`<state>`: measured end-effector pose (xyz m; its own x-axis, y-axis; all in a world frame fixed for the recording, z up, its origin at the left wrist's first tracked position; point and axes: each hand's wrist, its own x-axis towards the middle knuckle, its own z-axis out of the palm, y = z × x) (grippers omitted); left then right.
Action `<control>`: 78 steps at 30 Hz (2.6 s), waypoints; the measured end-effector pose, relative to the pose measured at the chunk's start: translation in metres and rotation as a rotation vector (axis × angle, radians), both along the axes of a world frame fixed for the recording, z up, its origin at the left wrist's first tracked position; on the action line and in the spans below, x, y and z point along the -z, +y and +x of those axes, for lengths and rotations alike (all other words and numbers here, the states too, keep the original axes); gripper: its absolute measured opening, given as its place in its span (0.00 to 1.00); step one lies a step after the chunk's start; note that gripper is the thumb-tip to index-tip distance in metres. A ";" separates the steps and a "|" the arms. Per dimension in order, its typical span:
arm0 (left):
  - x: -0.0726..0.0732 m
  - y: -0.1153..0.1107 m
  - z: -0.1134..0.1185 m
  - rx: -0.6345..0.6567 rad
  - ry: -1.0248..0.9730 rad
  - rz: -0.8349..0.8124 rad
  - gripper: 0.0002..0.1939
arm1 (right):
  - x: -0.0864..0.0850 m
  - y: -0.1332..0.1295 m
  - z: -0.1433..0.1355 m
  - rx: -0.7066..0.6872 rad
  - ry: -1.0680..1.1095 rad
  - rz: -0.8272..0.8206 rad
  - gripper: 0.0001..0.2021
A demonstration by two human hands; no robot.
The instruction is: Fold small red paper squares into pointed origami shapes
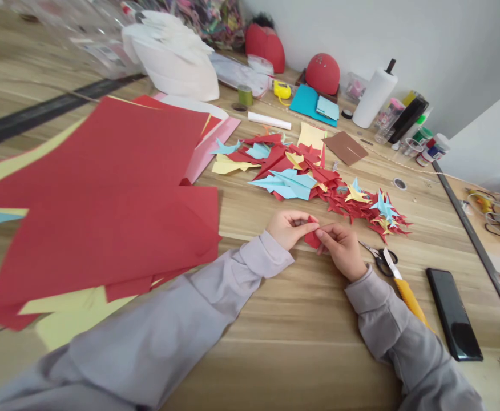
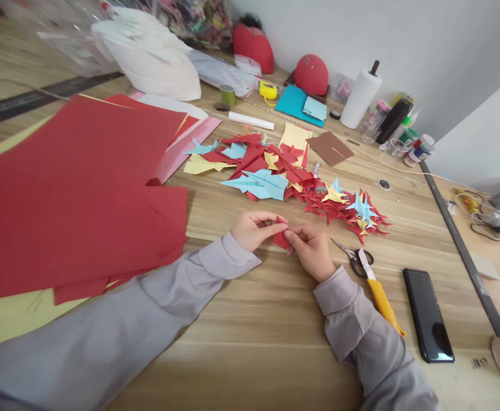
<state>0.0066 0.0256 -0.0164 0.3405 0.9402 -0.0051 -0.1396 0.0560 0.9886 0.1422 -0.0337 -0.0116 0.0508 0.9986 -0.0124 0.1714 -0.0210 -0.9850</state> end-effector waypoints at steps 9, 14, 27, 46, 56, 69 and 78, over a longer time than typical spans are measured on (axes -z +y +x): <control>0.000 0.001 -0.001 0.008 0.025 0.004 0.09 | 0.000 -0.001 0.000 -0.007 -0.049 0.006 0.14; -0.002 0.001 -0.002 0.025 0.022 -0.019 0.09 | 0.000 -0.002 -0.001 -0.005 -0.048 0.029 0.12; 0.005 0.003 0.000 0.002 -0.100 -0.116 0.12 | 0.001 -0.002 -0.001 0.023 -0.102 0.057 0.12; 0.005 0.004 -0.001 0.020 -0.063 -0.056 0.12 | 0.007 -0.005 -0.001 0.037 -0.174 0.130 0.11; 0.002 0.003 -0.001 0.048 -0.097 -0.081 0.13 | 0.008 -0.005 -0.001 0.061 -0.192 0.147 0.10; 0.002 0.004 -0.002 0.083 -0.078 -0.105 0.14 | 0.007 -0.006 -0.002 0.045 -0.149 0.144 0.09; 0.005 0.004 0.001 -0.075 -0.229 -0.195 0.14 | 0.004 -0.003 0.000 0.034 -0.014 0.063 0.10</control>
